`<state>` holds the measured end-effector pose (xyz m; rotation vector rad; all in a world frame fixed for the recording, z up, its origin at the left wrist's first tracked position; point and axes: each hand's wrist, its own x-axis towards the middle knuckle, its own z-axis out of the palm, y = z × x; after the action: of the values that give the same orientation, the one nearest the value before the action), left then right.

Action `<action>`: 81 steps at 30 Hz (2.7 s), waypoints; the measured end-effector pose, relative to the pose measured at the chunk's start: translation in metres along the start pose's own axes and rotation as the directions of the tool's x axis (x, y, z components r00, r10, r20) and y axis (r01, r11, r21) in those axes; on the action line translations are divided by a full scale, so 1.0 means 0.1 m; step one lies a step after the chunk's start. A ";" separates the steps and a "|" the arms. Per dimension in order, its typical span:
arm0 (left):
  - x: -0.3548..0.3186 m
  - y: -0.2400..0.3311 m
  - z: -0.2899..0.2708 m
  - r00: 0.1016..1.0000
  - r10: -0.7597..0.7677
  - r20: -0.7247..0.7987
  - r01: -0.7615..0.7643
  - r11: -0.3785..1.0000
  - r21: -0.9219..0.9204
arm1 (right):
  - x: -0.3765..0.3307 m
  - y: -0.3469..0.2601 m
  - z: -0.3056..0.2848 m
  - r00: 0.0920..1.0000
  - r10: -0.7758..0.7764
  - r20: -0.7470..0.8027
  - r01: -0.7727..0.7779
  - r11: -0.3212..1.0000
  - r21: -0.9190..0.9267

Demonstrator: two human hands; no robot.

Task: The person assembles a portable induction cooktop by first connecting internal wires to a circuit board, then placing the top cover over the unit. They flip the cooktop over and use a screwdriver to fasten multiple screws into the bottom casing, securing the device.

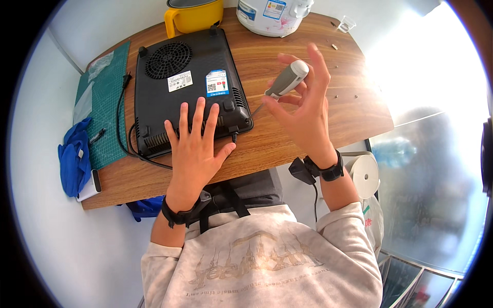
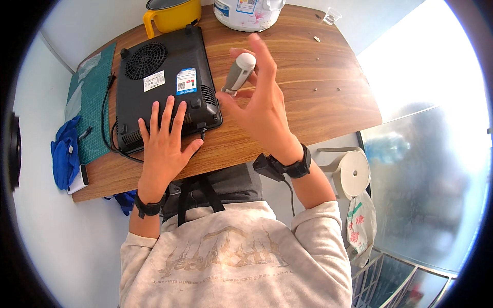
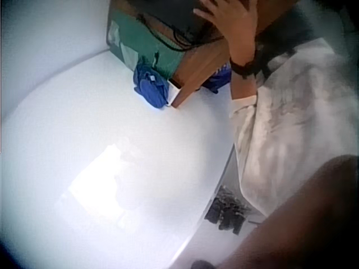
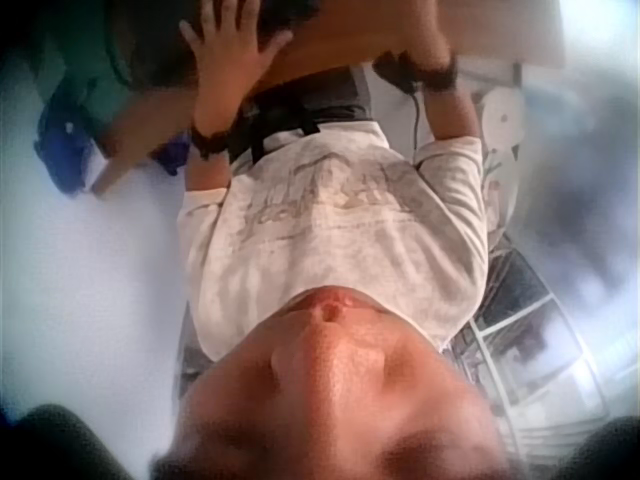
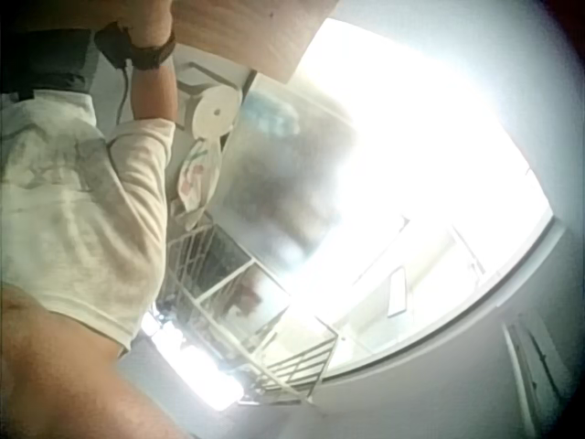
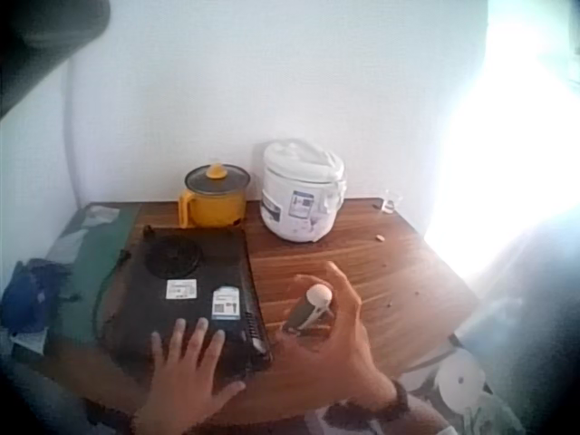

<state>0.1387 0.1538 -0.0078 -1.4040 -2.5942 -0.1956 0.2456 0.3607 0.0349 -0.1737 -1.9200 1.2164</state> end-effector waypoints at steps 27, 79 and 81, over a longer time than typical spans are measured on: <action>-0.01 -0.01 0.01 1.000 -0.008 0.007 0.008 1.000 -0.005 | 0.43 -0.50 -0.18 0.919 -0.248 0.306 0.345 0.882 -0.322; 0.99 0.21 -0.58 0.978 0.110 0.178 0.092 0.539 -0.837 | 0.81 -0.32 -0.17 0.865 -0.200 0.460 0.326 0.921 -0.213; 0.99 0.21 -0.47 0.988 0.121 0.100 0.022 0.523 -0.852 | 0.79 -0.33 -0.17 0.867 -0.247 0.432 0.392 0.874 -0.288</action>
<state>0.1076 0.2364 0.0604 -1.7750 -2.6333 -1.6290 0.2166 0.3952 0.1095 0.2107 -2.3940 0.6854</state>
